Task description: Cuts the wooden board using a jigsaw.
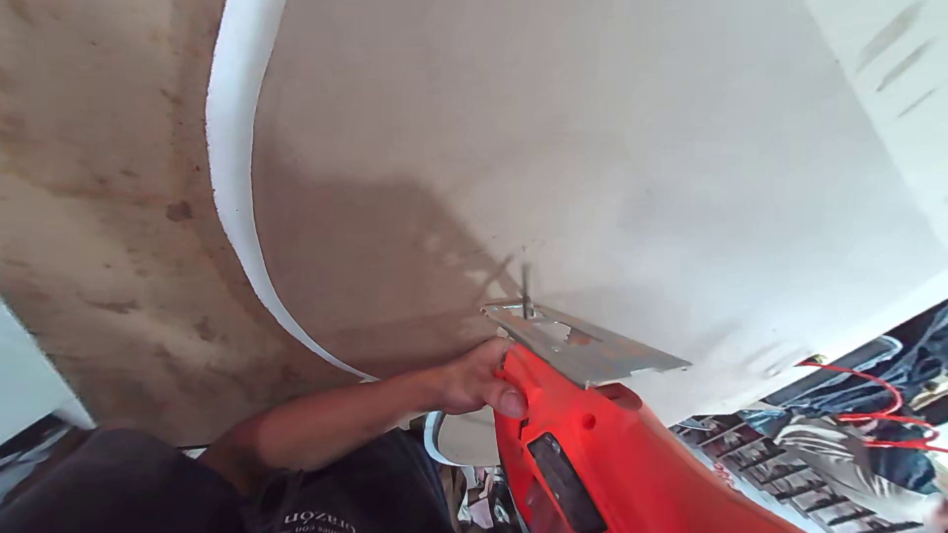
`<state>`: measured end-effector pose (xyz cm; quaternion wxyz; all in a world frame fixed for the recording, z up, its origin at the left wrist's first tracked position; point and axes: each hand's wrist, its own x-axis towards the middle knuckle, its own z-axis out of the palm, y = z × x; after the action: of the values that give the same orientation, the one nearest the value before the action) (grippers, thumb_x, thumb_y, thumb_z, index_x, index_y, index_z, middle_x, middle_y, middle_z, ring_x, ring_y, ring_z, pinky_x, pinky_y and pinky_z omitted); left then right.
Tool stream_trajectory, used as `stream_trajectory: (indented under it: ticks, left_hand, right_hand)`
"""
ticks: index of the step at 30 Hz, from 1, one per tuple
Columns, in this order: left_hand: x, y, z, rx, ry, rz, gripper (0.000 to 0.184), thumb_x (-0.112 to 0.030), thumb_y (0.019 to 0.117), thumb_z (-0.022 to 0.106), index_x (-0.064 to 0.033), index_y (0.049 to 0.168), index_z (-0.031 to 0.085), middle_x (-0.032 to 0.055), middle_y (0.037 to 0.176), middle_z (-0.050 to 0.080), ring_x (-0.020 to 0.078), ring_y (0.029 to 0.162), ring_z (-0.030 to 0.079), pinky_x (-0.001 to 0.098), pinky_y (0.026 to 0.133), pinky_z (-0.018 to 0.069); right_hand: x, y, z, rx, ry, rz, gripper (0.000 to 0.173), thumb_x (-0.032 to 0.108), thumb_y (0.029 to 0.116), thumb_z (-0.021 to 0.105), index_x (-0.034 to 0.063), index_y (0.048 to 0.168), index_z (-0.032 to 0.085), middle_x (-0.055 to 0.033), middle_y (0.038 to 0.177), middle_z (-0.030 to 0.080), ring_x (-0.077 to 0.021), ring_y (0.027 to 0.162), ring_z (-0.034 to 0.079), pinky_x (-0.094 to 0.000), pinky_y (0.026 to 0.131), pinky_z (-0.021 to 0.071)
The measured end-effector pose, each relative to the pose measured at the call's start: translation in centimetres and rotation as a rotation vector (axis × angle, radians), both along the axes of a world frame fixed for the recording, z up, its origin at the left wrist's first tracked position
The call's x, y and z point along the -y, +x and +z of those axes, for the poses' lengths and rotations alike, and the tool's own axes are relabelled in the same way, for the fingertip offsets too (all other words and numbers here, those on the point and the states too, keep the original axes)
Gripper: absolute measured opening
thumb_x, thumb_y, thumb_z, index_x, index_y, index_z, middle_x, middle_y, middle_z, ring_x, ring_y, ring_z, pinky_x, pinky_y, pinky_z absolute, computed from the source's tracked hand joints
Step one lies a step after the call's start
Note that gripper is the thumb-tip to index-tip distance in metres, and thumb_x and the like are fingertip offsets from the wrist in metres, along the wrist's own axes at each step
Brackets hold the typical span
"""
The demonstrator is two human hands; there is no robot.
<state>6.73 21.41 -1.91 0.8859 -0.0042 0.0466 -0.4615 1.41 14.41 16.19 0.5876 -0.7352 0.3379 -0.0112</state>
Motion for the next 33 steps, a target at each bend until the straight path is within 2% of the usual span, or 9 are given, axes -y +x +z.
stream_trajectory:
  ticks: [1, 2, 4, 8, 13, 16, 20, 25, 33]
  left_hand:
    - [0.0, 0.1, 0.0, 0.003, 0.008, -0.003, 0.033, -0.043, 0.0892, 0.077, -0.0258, 0.115, 0.068, -0.0147, 0.11, 0.074, -0.0026, 0.103, 0.068, 0.0195, 0.09, 0.0564]
    - [-0.1, 0.1, 0.1, 0.001, 0.023, -0.013, 0.033, -0.043, 0.0882, 0.078, -0.0253, 0.114, 0.068, -0.0147, 0.109, 0.074, -0.0026, 0.103, 0.068, 0.0196, 0.09, 0.0565]
    - [-0.1, 0.2, 0.1, -0.012, 0.047, -0.035, 0.033, -0.043, 0.0862, 0.08, -0.0257, 0.112, 0.068, -0.0152, 0.107, 0.074, -0.0029, 0.101, 0.068, 0.0194, 0.089, 0.0568]
    - [0.1, -0.5, 0.0, -0.044, 0.078, -0.058, 0.037, -0.042, 0.0848, 0.081, -0.0248, 0.114, 0.066, -0.0138, 0.107, 0.074, -0.0016, 0.101, 0.068, 0.0211, 0.089, 0.0571]
    - [0.0, -0.6, 0.5, 0.031, 0.133, -0.105, 0.046, -0.047, 0.0881, 0.078, -0.0172, 0.119, 0.061, -0.0101, 0.108, 0.073, 0.0028, 0.103, 0.069, 0.0267, 0.091, 0.0578]
    - [-0.6, -0.6, 2.5, 0.165, 0.187, -0.084, 0.042, -0.04, 0.0959, 0.071, -0.0101, 0.123, 0.059, -0.0065, 0.11, 0.072, 0.0045, 0.104, 0.068, 0.029, 0.092, 0.0581]
    - [-2.2, -0.4, 7.6, 0.384, 0.234, -0.091, 0.049, -0.008, 0.0947, 0.071, 0.006, 0.134, 0.046, 0.0055, 0.116, 0.07, 0.0104, 0.108, 0.069, 0.032, 0.098, 0.0581]
    - [-3.5, -2.7, 14.0, 0.555, 0.344, -0.08, 0.056, -0.005, 0.0915, 0.075, 0.0068, 0.137, 0.044, 0.0086, 0.118, 0.069, 0.0129, 0.11, 0.069, 0.0325, 0.098, 0.0587]
    - [-4.3, -9.6, 22.7, 0.775, 0.273, 0.01, 0.068, -0.001, 0.0915, 0.073, 0.01, 0.147, 0.035, 0.0125, 0.125, 0.068, 0.0174, 0.112, 0.069, 0.036, 0.099, 0.059]
  right_hand:
    - [-2.3, 1.9, -1.0, 0.009, -0.088, -0.307, 0.018, 0.019, 0.0864, 0.079, 0.0073, 0.085, 0.065, -0.0026, 0.074, 0.058, -0.0116, 0.069, 0.06, -0.0276, 0.075, 0.0553]
    - [-4.2, 4.2, -2.9, 0.067, -0.239, -0.653, 0.028, 0.018, 0.0652, 0.083, 0.0073, 0.069, 0.058, -0.0017, 0.06, 0.048, -0.0094, 0.054, 0.05, -0.024, 0.062, 0.0498]
    - [0.0, -0.9, -0.8, -0.069, 0.002, -0.003, 0.015, 0.019, 0.0919, 0.072, 0.0101, 0.101, 0.064, 0.0027, 0.084, 0.061, -0.0029, 0.083, 0.062, -0.0231, 0.088, 0.0526]
    - [0.6, -4.8, -1.0, -0.083, -0.078, 0.143, 0.027, 0.012, 0.0968, 0.07, 0.0256, 0.12, 0.069, 0.0152, 0.113, 0.07, 0.0025, 0.113, 0.063, -0.0201, 0.1, 0.0515]
    - [1.0, -5.2, -0.9, 0.013, 0.087, 0.031, 0.029, 0.012, 0.0948, 0.073, 0.0275, 0.119, 0.073, 0.015, 0.115, 0.073, 0.001, 0.112, 0.065, -0.0194, 0.1, 0.0526]
    - [3.2, -6.0, -0.8, 0.207, 0.219, 0.051, 0.026, 0.01, 0.0904, 0.076, 0.018, 0.115, 0.072, 0.006, 0.103, 0.073, -0.0091, 0.103, 0.069, -0.0326, 0.105, 0.0529]
    - [3.6, -7.2, 0.7, 0.528, 0.426, -0.074, 0.015, 0.004, 0.0848, 0.072, 0.0063, 0.1, 0.07, -0.0024, 0.084, 0.069, -0.0166, 0.085, 0.069, -0.0379, 0.091, 0.0571]
    - [3.3, -10.3, 3.3, 0.784, 0.644, -0.198, 0.018, -0.003, 0.076, 0.075, 0.0019, 0.091, 0.068, -0.0064, 0.077, 0.068, -0.0199, 0.076, 0.069, -0.0398, 0.083, 0.0594]
    - [3.9, -17.2, 5.8, 1.158, 0.815, -0.158, 0.019, 0.005, 0.0813, 0.075, -0.0005, 0.098, 0.068, -0.0062, 0.082, 0.071, -0.0147, 0.078, 0.07, -0.0282, 0.075, 0.0583]
